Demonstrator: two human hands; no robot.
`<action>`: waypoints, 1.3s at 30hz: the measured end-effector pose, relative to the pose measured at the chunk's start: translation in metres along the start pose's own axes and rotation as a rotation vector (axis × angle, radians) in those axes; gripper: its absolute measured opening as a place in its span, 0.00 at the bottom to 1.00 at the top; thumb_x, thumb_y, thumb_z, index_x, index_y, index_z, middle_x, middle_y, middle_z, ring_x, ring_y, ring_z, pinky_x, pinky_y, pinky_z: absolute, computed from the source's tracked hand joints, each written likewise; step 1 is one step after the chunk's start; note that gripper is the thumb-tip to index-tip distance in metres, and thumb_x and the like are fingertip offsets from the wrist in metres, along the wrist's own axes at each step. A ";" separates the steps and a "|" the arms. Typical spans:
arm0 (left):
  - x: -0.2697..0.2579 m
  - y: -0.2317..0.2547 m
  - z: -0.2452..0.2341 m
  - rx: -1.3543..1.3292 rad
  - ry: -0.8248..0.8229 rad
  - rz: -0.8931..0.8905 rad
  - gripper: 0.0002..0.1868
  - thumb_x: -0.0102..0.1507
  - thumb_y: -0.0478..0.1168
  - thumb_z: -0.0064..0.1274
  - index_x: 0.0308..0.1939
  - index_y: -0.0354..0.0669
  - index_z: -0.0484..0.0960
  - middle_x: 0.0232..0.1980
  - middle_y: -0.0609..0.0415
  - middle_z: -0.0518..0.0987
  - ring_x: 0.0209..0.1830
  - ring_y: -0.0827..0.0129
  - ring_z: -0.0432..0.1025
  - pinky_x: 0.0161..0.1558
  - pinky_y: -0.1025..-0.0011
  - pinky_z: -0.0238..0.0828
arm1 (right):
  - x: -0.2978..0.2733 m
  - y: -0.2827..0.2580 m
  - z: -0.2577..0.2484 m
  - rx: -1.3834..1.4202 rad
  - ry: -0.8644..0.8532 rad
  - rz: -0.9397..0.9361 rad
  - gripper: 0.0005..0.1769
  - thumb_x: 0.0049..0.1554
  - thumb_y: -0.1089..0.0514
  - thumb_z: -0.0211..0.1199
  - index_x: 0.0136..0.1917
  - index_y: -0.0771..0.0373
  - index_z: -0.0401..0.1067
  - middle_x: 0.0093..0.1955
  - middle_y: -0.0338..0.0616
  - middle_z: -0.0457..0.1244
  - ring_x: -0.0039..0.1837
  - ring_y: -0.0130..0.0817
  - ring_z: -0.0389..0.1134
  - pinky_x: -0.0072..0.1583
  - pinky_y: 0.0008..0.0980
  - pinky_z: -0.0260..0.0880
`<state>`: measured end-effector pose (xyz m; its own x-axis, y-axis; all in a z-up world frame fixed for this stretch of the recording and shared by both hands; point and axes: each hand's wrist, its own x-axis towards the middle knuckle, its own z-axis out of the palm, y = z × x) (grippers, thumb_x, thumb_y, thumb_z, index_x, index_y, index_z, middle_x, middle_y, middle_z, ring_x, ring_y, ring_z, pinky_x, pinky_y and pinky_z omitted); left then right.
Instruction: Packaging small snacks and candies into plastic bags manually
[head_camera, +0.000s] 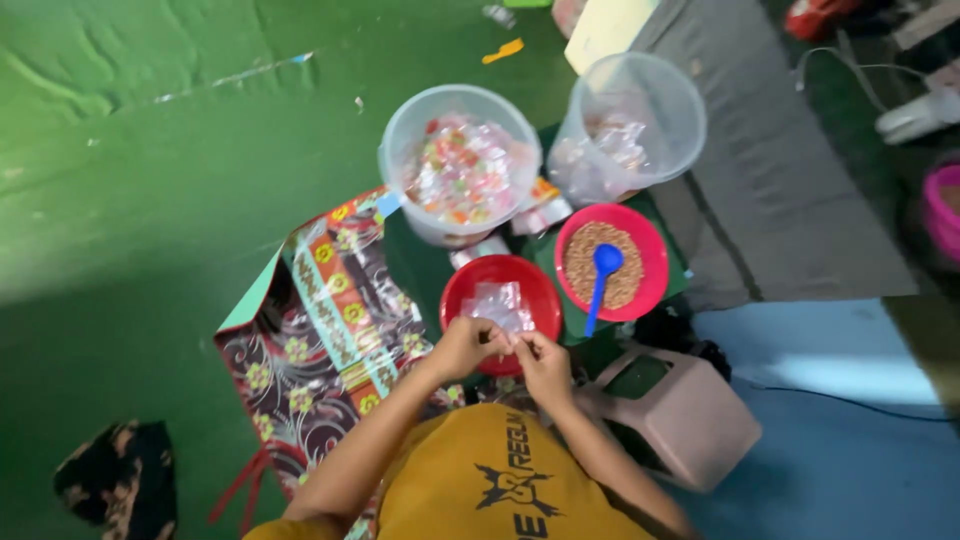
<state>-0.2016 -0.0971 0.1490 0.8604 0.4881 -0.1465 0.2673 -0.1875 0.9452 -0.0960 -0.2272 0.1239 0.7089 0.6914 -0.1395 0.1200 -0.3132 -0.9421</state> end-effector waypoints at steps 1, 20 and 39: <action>0.004 0.002 0.007 -0.088 -0.018 -0.019 0.06 0.50 0.37 0.59 0.23 0.40 0.77 0.22 0.47 0.77 0.27 0.59 0.72 0.33 0.65 0.68 | 0.003 0.004 -0.008 -0.126 0.010 -0.077 0.03 0.51 0.60 0.60 0.37 0.56 0.75 0.29 0.38 0.67 0.33 0.26 0.66 0.38 0.25 0.67; 0.013 0.004 0.059 -0.027 -0.092 -0.099 0.05 0.52 0.38 0.58 0.27 0.42 0.78 0.19 0.49 0.77 0.21 0.63 0.74 0.27 0.72 0.69 | -0.001 0.006 -0.050 -0.041 -0.027 0.089 0.04 0.48 0.56 0.60 0.34 0.55 0.74 0.25 0.37 0.65 0.31 0.27 0.67 0.37 0.26 0.67; -0.013 -0.017 0.004 0.549 -0.337 0.578 0.11 0.52 0.39 0.50 0.38 0.45 0.75 0.41 0.44 0.72 0.37 0.49 0.72 0.42 0.60 0.70 | 0.028 -0.034 -0.057 -0.397 -0.630 -0.304 0.09 0.41 0.60 0.61 0.27 0.63 0.61 0.26 0.50 0.61 0.33 0.49 0.65 0.36 0.41 0.62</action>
<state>-0.2157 -0.1036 0.1337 0.9856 -0.0732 0.1526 -0.1547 -0.7558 0.6363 -0.0408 -0.2347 0.1693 0.0947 0.9839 -0.1517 0.5665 -0.1786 -0.8044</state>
